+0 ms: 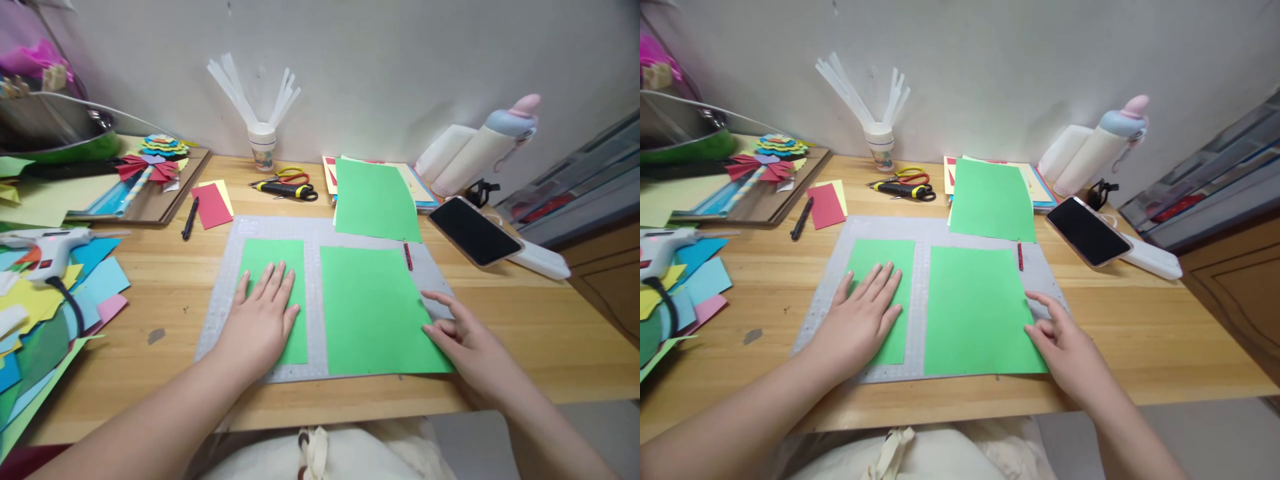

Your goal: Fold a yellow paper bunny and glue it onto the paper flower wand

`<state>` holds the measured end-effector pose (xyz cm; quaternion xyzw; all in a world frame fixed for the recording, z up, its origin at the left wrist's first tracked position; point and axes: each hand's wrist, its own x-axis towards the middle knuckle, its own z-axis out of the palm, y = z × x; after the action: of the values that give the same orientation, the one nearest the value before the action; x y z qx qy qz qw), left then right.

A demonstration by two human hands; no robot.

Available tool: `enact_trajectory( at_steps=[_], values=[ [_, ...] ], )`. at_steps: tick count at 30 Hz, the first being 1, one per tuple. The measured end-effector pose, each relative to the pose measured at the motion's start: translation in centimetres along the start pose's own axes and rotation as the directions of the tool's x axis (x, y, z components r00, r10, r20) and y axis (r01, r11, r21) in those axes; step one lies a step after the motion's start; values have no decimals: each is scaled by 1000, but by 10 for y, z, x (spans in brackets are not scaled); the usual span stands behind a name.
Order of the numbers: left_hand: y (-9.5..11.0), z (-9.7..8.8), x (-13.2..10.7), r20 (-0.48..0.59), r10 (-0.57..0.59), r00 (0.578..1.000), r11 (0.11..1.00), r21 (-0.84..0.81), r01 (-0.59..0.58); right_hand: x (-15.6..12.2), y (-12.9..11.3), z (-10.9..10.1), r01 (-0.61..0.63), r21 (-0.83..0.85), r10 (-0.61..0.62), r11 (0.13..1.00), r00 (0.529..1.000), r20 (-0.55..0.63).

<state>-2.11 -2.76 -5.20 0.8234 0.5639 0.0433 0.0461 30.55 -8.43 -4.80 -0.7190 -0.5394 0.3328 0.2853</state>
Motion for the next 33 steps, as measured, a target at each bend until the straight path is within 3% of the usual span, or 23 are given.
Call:
enact_trajectory(
  at_steps=[3, 6, 9, 12, 15, 18, 21, 24, 27, 30, 33],
  values=[
    [-4, -4, 4, -2, -24, 1000, 1000, -17, 24, -6, 4, -6, -87, 191, 69, 978, 992, 103],
    [-22, -20, 25, -32, -113, 993, 994, -20, 112, -10, 5, -5, -138, 309, 127, 941, 990, 56],
    [-47, -42, 64, -24, -136, 990, 991, 5, 136, -11, 7, -3, -120, 348, 133, 930, 991, -15],
    [-67, -56, 105, 104, -116, 988, 993, 29, 114, -9, 9, -2, -75, 360, 102, 930, 993, -58],
    [-77, -58, 135, 290, -76, 954, 997, 32, 69, -7, 12, -1, -49, 371, 79, 927, 995, -66],
    [-79, -59, 151, 414, -68, 908, 998, 18, 67, -8, 15, 0, -36, 390, 70, 920, 995, -73],
    [-81, -64, 155, 455, -42, 890, 995, -63, 80, -10, 16, 0, -29, 416, 74, 909, 993, -92],
    [-86, -71, 152, 418, -71, 906, 975, -162, 152, -11, 17, -1, -20, 432, 82, 902, 989, -127],
    [-95, -70, 147, 313, -221, 924, 936, -198, 291, -10, 20, -3, -1, 426, 84, 905, 981, -175],
    [-107, -61, 142, 204, -392, 897, 884, -186, 428, -8, 24, -4, 33, 415, 73, 909, 969, -237],
    [-114, -54, 136, 126, -481, 868, 850, -175, 497, -6, 27, -5, 45, 409, 71, 911, 962, -263]
  ],
)
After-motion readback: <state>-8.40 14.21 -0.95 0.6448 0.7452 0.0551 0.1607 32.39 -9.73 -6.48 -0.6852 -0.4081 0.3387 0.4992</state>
